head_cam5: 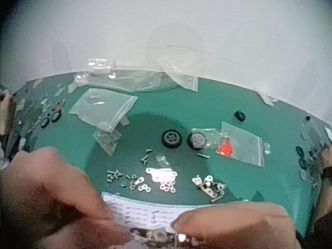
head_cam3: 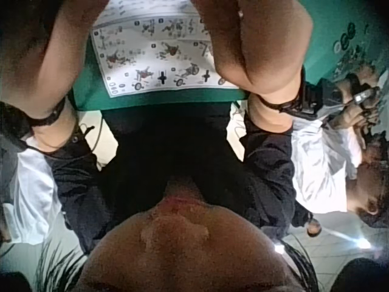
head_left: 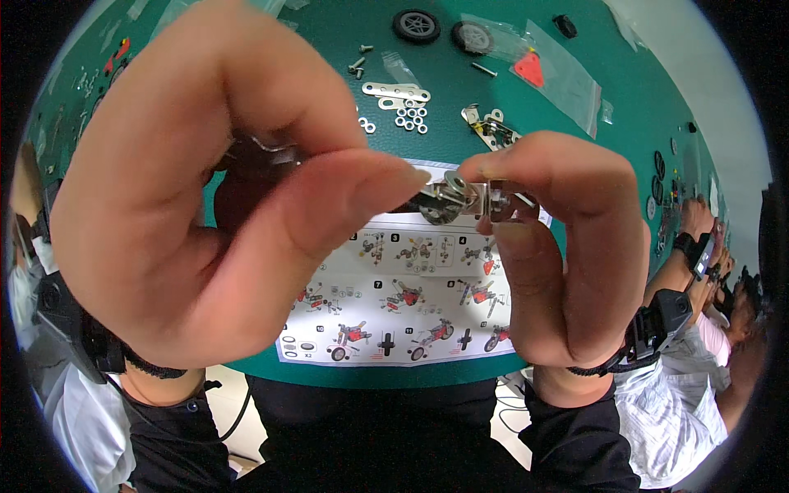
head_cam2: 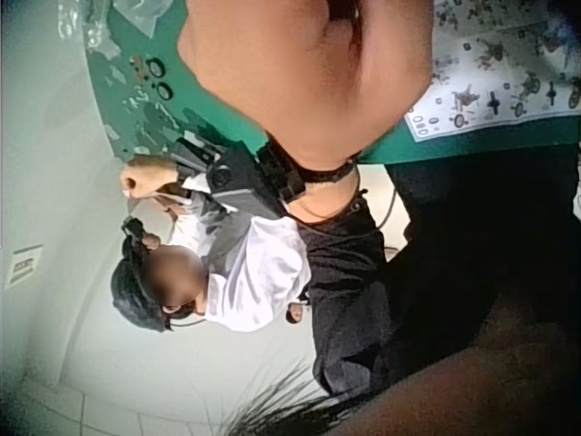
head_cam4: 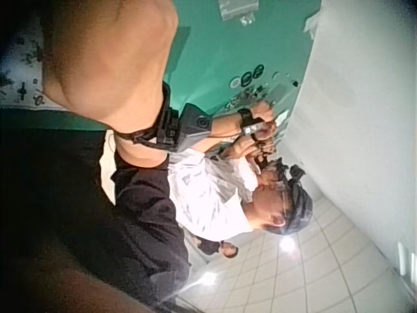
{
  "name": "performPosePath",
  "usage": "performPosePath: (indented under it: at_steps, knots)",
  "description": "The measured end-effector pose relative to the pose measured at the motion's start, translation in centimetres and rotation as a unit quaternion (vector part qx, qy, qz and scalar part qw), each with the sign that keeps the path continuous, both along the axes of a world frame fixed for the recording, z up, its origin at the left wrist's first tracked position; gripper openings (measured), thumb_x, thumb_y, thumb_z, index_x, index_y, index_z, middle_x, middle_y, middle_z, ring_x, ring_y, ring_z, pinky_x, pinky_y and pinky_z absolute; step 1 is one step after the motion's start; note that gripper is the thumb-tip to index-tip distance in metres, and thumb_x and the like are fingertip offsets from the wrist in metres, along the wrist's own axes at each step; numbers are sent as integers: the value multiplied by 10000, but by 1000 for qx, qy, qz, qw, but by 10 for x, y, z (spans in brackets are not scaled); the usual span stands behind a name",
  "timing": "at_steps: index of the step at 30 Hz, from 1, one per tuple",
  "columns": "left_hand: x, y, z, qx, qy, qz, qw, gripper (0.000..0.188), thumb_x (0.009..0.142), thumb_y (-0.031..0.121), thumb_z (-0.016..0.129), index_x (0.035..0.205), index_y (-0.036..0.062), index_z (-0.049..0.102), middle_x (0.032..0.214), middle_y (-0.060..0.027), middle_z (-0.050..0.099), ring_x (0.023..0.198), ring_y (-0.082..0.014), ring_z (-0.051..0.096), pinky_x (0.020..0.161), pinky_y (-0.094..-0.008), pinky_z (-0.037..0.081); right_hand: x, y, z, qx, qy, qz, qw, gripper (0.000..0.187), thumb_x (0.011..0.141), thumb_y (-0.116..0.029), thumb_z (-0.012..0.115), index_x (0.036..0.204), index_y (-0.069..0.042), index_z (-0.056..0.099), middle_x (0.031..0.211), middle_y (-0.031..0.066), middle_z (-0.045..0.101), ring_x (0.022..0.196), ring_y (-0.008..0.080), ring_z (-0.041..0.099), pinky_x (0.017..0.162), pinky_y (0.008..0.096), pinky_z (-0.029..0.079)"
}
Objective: The person assembles a metal toy by fitting together plates, screws, and nuts, including a yellow washer. They tighten the components by hand and consult the instruction manual to verify the assembly.
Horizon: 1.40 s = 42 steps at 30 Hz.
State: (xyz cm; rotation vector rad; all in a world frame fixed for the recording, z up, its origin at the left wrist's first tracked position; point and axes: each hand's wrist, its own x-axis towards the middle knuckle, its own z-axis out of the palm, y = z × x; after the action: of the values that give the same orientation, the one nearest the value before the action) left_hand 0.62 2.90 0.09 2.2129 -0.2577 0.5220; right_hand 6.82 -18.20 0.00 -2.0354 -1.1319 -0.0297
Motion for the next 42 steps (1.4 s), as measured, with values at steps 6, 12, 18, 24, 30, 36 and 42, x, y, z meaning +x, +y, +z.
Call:
performPosePath:
  at_steps: [6, 12, 18, 24, 30, 36, 42]
  knots:
    - [2, 1, 0, -13, 26, -4, 1000, 204, 716, -19, 671, 851, -9, 518, 795, -59, 478, 701, -133, 456, 636, -207, 345, -2, 3, -1, -6, 12, 9, 1000, 160, 881, -30, 467, 1024, 40, 457, 896, 148, 605, 677, 129, 547, 645, 259, 462]
    - [5, 3, -3, -31, -35, -91, 995, 211, 706, -4, 677, 828, 4, 506, 771, -68, 471, 676, -156, 432, 602, -231, 324, -2, 5, -8, 38, 4, 28, 999, 151, 860, 2, 454, 1006, 38, 471, 888, 142, 611, 708, 139, 569, 662, 256, 466]
    - [9, 4, -4, 15, -71, -142, 987, 229, 693, -34, 645, 858, 10, 492, 782, -77, 467, 721, -177, 439, 651, -258, 336, -5, 5, -2, -2, 17, 12, 1000, 158, 870, -19, 458, 1013, 44, 481, 880, 132, 605, 681, 132, 577, 658, 254, 471]
    - [3, -2, -8, -44, -46, -84, 994, 255, 711, -50, 622, 920, -7, 482, 865, -103, 485, 801, -196, 459, 717, -270, 355, -3, 1, -3, 4, -5, 8, 1000, 167, 868, -6, 450, 1021, 51, 486, 865, 124, 597, 662, 127, 574, 638, 244, 468]
    - [0, 2, -7, 45, -22, -85, 995, 257, 705, -68, 642, 914, -33, 498, 849, -140, 513, 746, -201, 486, 654, -271, 391, -3, 1, -2, -5, 6, 3, 1000, 165, 873, 0, 441, 1027, 45, 477, 874, 124, 602, 662, 125, 567, 643, 246, 468]
    - [3, 2, -6, 100, -69, -114, 986, 246, 688, -76, 653, 885, -40, 510, 792, -136, 519, 680, -193, 486, 593, -266, 392, -5, -3, -1, -13, 5, -9, 1000, 157, 886, -25, 470, 1031, 36, 472, 886, 127, 603, 671, 119, 557, 643, 244, 465]
    - [1, -8, -3, 33, -98, -95, 990, 260, 683, -102, 644, 898, -47, 510, 810, -141, 523, 700, -200, 495, 604, -268, 400, -5, -6, -3, -4, -2, -2, 1000, 162, 888, -28, 479, 1038, 32, 466, 891, 130, 601, 672, 120, 548, 641, 245, 462]
